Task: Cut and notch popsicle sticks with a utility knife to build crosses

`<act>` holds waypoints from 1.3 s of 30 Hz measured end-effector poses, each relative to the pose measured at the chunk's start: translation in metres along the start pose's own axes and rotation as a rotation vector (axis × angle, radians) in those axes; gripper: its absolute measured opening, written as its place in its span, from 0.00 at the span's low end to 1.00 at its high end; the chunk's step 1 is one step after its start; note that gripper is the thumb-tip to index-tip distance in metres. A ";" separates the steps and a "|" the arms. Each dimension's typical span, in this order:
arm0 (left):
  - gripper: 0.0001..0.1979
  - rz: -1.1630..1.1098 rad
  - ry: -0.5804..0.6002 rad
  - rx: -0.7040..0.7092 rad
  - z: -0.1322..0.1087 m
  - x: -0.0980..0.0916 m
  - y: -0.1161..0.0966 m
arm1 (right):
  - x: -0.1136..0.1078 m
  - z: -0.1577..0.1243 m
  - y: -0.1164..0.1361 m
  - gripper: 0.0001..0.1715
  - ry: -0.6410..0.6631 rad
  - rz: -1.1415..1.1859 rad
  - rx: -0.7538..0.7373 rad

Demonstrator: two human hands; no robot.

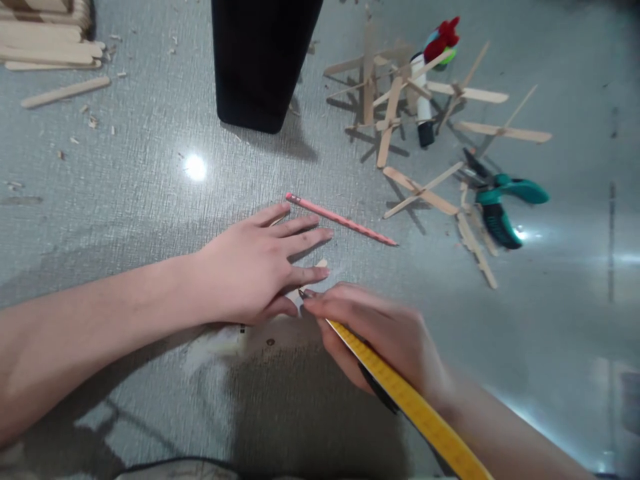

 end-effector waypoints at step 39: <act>0.14 0.070 -0.084 0.138 -0.008 -0.022 0.010 | -0.019 -0.025 -0.033 0.14 -0.477 0.124 0.023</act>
Point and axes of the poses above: each hand's wrist, its own z-axis towards the middle knuckle, its own x-axis out of the palm, y = z × x, the point moved 3 cm from there along z, towards the middle knuckle, and after that the axes turned 2 degrees about -z, right-handed, at the moved point
